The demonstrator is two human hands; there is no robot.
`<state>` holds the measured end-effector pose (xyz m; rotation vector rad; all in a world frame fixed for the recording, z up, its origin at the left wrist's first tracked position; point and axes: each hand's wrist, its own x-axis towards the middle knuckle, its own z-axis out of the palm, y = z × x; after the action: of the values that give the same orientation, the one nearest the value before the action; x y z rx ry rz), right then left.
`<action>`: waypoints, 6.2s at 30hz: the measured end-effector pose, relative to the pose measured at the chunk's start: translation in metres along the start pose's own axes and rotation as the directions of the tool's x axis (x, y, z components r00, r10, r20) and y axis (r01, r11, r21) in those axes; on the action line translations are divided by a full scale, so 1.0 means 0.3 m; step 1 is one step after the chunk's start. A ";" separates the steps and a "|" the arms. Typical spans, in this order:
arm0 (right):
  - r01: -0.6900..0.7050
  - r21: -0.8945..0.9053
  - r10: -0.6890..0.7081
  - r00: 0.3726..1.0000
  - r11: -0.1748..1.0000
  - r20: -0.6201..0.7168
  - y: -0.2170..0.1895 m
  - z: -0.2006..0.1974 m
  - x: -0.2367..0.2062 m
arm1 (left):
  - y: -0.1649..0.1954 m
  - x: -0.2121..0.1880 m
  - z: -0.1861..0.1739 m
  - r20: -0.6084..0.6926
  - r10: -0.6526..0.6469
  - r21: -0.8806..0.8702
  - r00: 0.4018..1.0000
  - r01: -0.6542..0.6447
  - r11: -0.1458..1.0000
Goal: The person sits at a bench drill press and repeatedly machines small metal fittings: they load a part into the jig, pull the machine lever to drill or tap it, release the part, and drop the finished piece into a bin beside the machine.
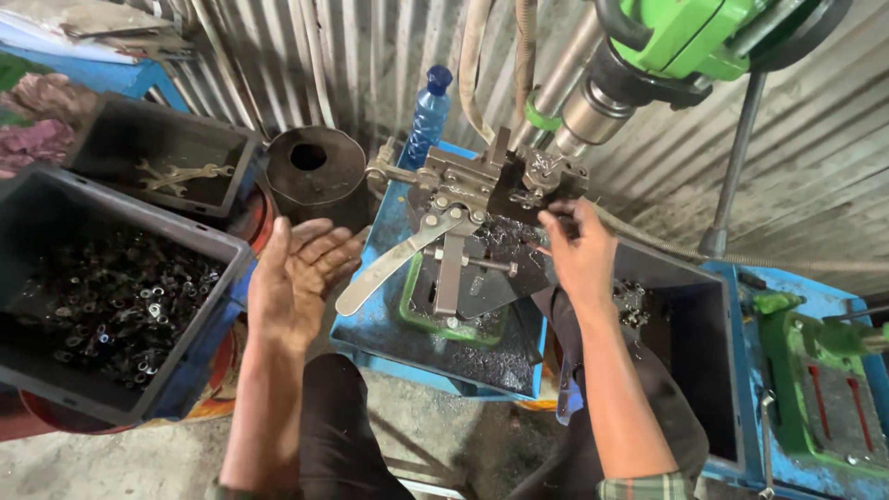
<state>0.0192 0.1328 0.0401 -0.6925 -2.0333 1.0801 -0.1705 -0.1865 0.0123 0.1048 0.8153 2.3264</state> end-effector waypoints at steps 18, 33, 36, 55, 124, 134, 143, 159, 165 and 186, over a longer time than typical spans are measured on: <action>0.005 0.072 -0.033 0.920 0.997 0.391 0.037 -0.033 -0.258 | -0.412 -0.089 0.208 0.300 -0.462 0.117 0.835 0.448 0.886; 0.390 -0.391 -0.299 0.914 0.833 0.275 0.068 0.279 -0.003 | 0.185 -0.139 -0.445 -0.561 0.164 0.012 0.812 -0.190 0.982; 0.451 -0.412 -0.375 0.891 0.791 0.255 0.079 0.322 0.022 | 0.143 -0.146 -0.316 -0.395 0.255 0.156 0.883 -0.209 0.965; 0.126 -0.063 -0.089 0.907 0.990 0.411 -0.040 -0.087 0.014 | -0.088 -0.013 0.356 0.524 0.368 0.801 0.768 -0.299 -0.518; -0.281 0.809 0.650 0.744 0.516 -0.155 0.080 -0.395 0.416 | -0.008 0.340 0.321 0.808 0.210 0.583 0.551 -0.695 -0.420; -0.199 0.917 0.765 0.626 0.345 -0.152 0.244 -0.424 0.555 | -0.008 0.345 0.316 0.804 0.191 0.585 0.563 -0.690 -0.426; -0.206 0.911 0.855 0.465 0.356 -0.229 0.154 -0.393 0.574 | 0.003 0.338 0.318 0.807 0.195 0.585 0.558 -0.706 -0.399; -0.143 0.912 0.825 0.497 0.384 -0.270 0.162 -0.378 0.608 | 0.011 0.328 0.329 0.774 0.172 0.619 0.610 -0.669 -0.413; -0.137 0.909 0.827 0.484 0.394 -0.285 0.159 -0.370 0.620 | 0.014 0.325 0.332 0.787 0.181 0.606 0.589 -0.686 -0.403; -0.067 0.912 0.800 0.509 0.405 -0.318 0.139 -0.358 0.646 | 0.007 0.329 0.328 0.792 0.193 0.600 0.579 -0.683 -0.417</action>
<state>-0.0060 0.3447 0.1128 -1.0084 -0.3886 1.5659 -0.2210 -0.0751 0.0792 1.9466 2.6220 1.3045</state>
